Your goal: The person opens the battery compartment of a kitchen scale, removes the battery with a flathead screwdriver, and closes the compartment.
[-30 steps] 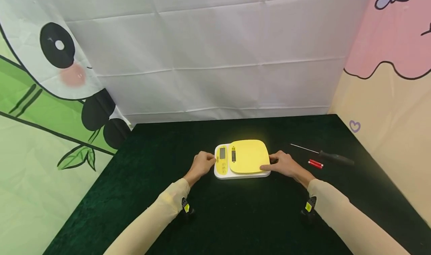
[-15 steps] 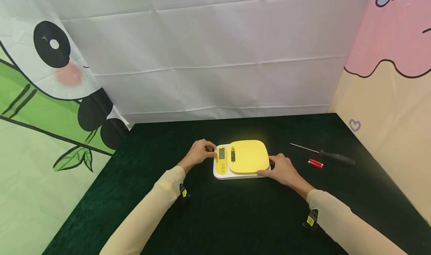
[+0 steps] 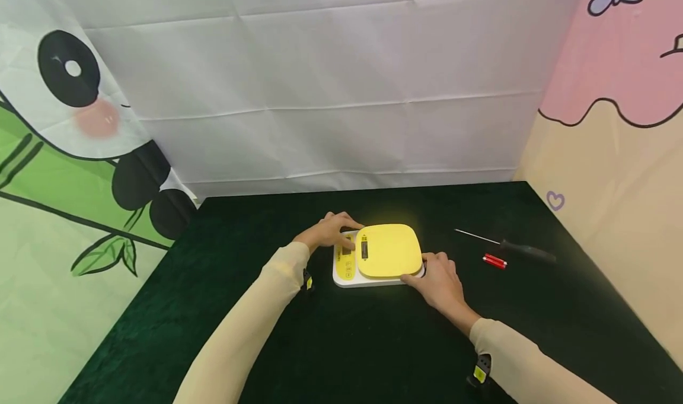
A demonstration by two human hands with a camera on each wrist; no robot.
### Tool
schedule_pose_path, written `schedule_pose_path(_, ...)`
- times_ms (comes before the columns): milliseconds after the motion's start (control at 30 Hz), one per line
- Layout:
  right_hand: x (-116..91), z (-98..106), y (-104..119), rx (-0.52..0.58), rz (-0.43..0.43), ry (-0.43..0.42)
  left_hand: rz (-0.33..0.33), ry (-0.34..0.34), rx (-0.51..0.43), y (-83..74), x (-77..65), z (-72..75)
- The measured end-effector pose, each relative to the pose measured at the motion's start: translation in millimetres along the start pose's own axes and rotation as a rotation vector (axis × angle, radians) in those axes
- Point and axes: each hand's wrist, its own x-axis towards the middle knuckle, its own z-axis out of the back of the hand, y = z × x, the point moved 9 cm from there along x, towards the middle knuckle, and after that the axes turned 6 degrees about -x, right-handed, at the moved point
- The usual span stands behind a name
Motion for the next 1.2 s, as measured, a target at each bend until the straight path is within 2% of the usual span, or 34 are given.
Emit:
schedule_pose_path(200,-0.1,1.7,-0.8,0.009,0.005,-0.018,0.002,0.029,-0.043,-1.6,2.1,-1.4)
schedule_pose_path(400,2.6,2.7,-0.8,0.017,0.025,-0.003,0.020,0.046,-0.082,5.5,-0.2,-3.8)
schedule_pose_path(733,8.6,7.7,-1.0,-0.031,0.108,0.006,-0.039,0.034,-0.053,7.9,-6.1,-5.5)
schedule_pose_path(967,18.4,11.8,-2.5,-0.028,0.212,0.029,-0.070,-0.023,-0.057,9.4,-14.5,-4.8)
schedule_pose_path(1200,35.6,13.7,-4.1,-0.036,0.346,0.087,-0.055,-0.111,-0.029,10.1,-30.6,-4.7)
